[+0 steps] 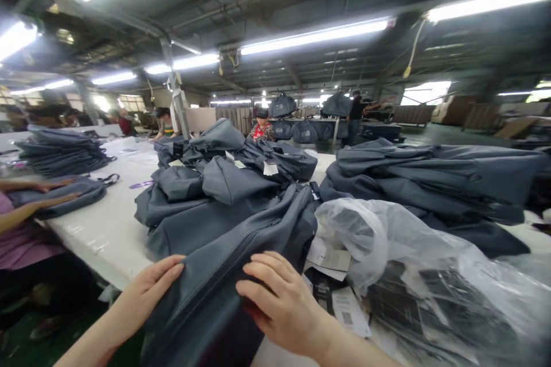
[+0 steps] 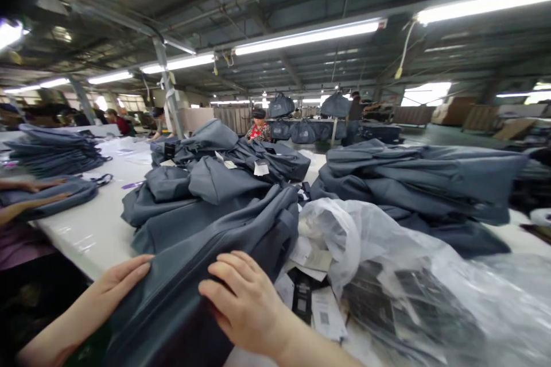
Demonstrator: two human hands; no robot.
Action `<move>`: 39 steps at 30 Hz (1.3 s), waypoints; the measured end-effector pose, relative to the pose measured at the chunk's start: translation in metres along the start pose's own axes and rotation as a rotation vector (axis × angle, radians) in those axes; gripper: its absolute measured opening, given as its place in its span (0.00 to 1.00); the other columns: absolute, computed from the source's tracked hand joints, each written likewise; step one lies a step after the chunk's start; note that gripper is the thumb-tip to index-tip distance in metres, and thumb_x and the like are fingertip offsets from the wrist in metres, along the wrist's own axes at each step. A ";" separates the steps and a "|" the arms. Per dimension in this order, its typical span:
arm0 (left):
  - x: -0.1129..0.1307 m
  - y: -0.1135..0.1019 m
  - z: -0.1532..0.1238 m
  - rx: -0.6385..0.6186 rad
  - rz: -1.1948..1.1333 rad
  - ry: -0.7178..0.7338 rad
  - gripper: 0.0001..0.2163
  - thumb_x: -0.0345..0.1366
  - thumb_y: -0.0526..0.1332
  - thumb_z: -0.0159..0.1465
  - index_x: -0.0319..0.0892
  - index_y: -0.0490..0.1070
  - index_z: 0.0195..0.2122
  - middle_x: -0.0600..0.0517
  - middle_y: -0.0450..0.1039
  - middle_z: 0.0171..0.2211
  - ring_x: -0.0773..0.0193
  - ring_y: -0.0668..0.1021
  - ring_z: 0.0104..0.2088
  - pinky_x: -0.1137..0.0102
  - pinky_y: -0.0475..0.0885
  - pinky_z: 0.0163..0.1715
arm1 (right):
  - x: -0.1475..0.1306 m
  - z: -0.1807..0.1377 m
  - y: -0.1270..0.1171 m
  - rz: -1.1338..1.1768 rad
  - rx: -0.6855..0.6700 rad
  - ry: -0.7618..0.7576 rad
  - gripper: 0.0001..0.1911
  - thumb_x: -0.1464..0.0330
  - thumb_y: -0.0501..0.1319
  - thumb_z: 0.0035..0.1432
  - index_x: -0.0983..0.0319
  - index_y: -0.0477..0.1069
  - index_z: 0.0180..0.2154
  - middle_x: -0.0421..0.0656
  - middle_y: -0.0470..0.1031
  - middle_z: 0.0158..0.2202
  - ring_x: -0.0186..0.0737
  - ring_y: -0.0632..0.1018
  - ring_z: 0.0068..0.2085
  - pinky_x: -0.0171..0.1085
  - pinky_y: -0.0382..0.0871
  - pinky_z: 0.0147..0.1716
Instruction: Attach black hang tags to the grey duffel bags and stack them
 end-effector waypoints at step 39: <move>0.155 0.064 0.033 0.060 0.358 0.320 0.11 0.45 0.56 0.62 0.44 0.64 0.40 0.60 0.68 0.19 0.65 0.69 0.20 0.70 0.62 0.24 | 0.035 0.007 0.017 -0.165 0.038 0.068 0.10 0.60 0.61 0.61 0.61 0.68 0.36 0.43 0.71 0.37 0.43 0.67 0.43 0.41 0.60 0.43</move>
Point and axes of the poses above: each hand's wrist, its own z-axis towards the middle knuckle, its own y-axis out of the palm, x = y × z, the point moved 3 cm from there along z, towards the middle knuckle
